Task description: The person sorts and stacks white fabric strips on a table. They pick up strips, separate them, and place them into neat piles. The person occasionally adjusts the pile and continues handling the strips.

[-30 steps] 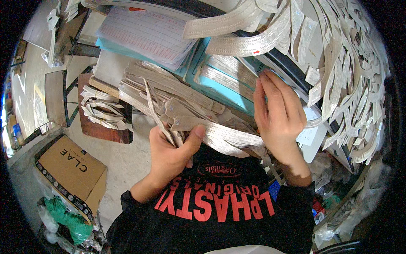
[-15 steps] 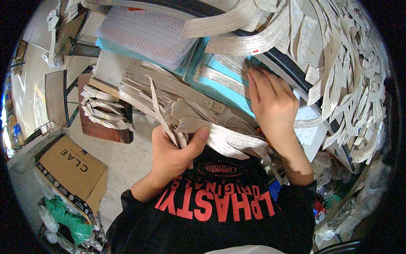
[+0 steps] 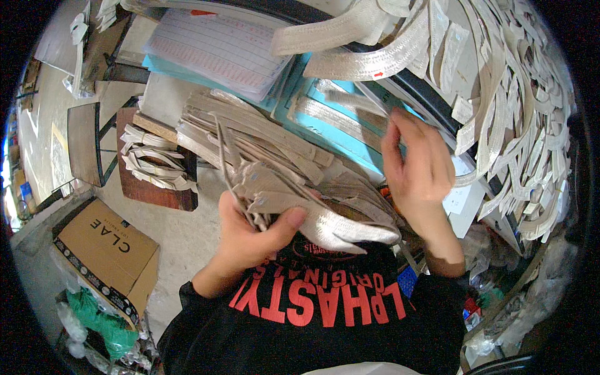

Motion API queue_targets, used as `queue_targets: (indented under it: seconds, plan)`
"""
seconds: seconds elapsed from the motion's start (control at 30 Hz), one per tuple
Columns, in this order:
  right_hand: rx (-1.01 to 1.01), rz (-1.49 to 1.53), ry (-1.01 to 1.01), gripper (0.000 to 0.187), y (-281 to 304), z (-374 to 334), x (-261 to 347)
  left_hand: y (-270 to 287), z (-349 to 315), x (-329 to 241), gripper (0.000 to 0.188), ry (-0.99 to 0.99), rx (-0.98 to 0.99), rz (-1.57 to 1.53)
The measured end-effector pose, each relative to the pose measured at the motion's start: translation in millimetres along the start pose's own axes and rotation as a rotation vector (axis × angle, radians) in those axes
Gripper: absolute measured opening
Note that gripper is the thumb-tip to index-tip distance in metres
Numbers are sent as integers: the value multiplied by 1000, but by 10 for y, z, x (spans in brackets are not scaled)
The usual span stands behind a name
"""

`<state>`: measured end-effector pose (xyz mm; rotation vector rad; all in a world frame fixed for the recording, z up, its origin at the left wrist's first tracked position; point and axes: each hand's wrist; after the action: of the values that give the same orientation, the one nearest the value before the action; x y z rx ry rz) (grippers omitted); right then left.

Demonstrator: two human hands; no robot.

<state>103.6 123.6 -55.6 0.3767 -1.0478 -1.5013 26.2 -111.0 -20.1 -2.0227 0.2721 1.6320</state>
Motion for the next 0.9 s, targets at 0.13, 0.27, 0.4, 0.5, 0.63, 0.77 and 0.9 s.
queue_targets:
  seconds: [0.13, 0.27, 0.4, 0.5, 0.63, 0.77, 0.9]
  plan:
    - [210, 215, -136, 19, 419, 48, 103, 367, -101, -115, 43, 211, 100, -84]
    - [213, 818, -445, 19, 620, -14, 75, 591, -37, -132, 49, 123, 267, -214]
    - [206, 1017, -620, 20, 823, 45, 144, 729, 43, 33, 51, -157, 412, -312]
    - [300, 1122, -770, 14, 938, -29, 119, 644, 98, -41, 54, -109, 387, -350]
    - [403, 964, -900, 17, 1035, -146, 183, 494, -9, -155, 55, -30, 209, -274]
    - [537, 739, -936, 26, 1156, -248, 148, 395, -41, -183, 57, 5, 110, -227]
    - [552, 478, -924, 28, 1282, -295, 132, 396, -34, -165, 57, -4, 138, -223]
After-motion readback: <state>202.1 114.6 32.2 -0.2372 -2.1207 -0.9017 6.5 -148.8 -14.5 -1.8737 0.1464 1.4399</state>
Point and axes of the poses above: each hand's wrist, its own z-axis towards the middle knuckle, its own y-axis out of the back of the hand, x = y × z, and after that the axes turned 13 degrees about -y, right-handed
